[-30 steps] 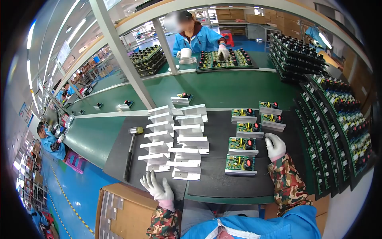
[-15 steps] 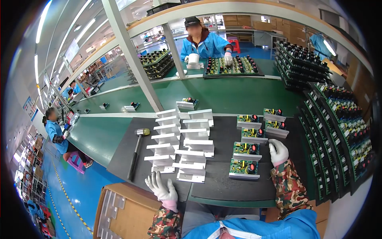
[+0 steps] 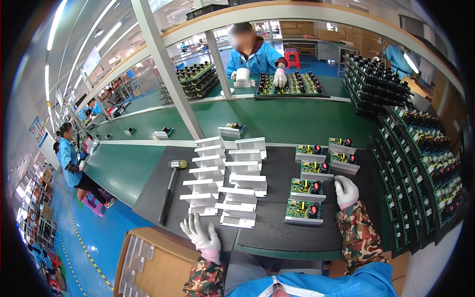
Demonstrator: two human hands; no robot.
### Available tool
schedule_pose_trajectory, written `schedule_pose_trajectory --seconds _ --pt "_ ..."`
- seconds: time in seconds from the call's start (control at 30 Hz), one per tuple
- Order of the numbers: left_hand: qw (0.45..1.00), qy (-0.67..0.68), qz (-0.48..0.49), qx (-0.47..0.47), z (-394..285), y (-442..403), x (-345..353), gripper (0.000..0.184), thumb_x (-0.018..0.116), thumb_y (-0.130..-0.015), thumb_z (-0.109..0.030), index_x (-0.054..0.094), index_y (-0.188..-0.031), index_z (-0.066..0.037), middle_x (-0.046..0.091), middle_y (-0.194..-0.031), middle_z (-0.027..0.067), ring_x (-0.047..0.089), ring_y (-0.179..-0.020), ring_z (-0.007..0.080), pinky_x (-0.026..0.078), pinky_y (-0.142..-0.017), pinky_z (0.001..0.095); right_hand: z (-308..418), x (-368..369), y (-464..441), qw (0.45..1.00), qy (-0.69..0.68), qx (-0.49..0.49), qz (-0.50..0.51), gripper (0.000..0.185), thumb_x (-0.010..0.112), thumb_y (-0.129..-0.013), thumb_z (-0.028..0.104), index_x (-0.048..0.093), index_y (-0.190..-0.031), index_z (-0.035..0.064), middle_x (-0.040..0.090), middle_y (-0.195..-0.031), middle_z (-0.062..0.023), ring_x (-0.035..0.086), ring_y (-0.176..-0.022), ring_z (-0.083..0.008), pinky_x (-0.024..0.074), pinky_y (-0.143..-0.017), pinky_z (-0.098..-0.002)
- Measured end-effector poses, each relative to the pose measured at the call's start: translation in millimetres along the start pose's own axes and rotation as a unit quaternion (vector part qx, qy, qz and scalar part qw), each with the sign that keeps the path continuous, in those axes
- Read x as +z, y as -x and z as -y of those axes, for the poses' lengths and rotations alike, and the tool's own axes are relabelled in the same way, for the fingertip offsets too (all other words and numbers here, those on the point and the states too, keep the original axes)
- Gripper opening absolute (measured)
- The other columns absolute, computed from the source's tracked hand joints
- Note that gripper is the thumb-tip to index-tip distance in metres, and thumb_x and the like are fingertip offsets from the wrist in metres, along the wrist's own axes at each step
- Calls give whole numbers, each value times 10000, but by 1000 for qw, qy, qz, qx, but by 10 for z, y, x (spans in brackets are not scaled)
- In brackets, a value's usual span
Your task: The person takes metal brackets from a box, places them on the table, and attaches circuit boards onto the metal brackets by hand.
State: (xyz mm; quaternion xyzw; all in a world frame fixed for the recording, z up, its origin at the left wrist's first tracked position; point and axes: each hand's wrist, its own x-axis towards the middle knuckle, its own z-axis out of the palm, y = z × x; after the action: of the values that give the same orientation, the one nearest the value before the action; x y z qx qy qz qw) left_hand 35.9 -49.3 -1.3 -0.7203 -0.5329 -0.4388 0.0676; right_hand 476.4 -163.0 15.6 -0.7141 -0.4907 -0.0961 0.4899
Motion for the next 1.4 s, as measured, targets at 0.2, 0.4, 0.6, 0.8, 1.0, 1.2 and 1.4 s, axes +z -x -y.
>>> schedule_pose_trajectory --seconds 0.2,0.4,0.6,0.8,1.0,1.2,1.4 --pt "1000 6 2 -5 6 18 -6 555 622 -837 -165 479 -1351 -14 470 -1347 222 337 -1319 459 189 -1135 606 -29 17 15 1000 -10 12 -1 145 626 -875 108 682 -998 54 680 -930 -148 663 -889 -339 524 -773 -386" --pt "1000 -2 -1 4 2 -1 -18 551 613 -862 -223 466 -1349 -14 471 -1340 218 352 -1307 455 195 -1132 612 -36 24 16 1000 -1 -18 -24 134 633 -855 113 692 -963 61 679 -901 -156 663 -874 -349 526 -772 -402" --pt "1000 14 -4 -7 -22 0 -14 546 614 -849 -194 484 -1350 -20 472 -1352 210 340 -1320 455 192 -1135 610 -8 -4 13 1000 13 -12 -2 167 612 -862 75 679 -1003 15 682 -949 -167 669 -912 -330 522 -801 -376" --pt "1000 12 8 -2 0 -13 -21 544 608 -848 -182 484 -1350 -9 461 -1368 218 329 -1333 446 176 -1142 603 -7 -65 -149 996 30 -41 -73 224 645 -865 141 666 -1064 39 676 -978 -168 655 -924 -357 524 -801 -404" --pt "1000 -6 -2 18 45 15 33 528 608 -842 -142 494 -1331 23 458 -1372 227 336 -1329 454 181 -1147 601 13 -234 -956 982 182 -43 39 503 650 -839 220 530 -1314 106 577 -1229 -183 558 -1119 -375 464 -950 -442" --pt "999 -16 1 30 84 28 58 525 598 -855 -143 487 -1340 23 453 -1385 226 332 -1334 455 190 -1140 607 -343 -99 -1569 931 293 55 211 595 637 -794 286 508 -1363 172 516 -1337 -219 515 -1206 -403 436 -1018 -453" --pt "1000 2 21 14 -40 -45 -42 509 588 -864 -173 483 -1324 19 471 -1347 235 372 -1294 466 194 -1131 619 -1312 149 -2379 771 254 143 566 744 773 -636 235 553 -1333 90 612 -1247 -199 611 -1123 -336 487 -963 -402"
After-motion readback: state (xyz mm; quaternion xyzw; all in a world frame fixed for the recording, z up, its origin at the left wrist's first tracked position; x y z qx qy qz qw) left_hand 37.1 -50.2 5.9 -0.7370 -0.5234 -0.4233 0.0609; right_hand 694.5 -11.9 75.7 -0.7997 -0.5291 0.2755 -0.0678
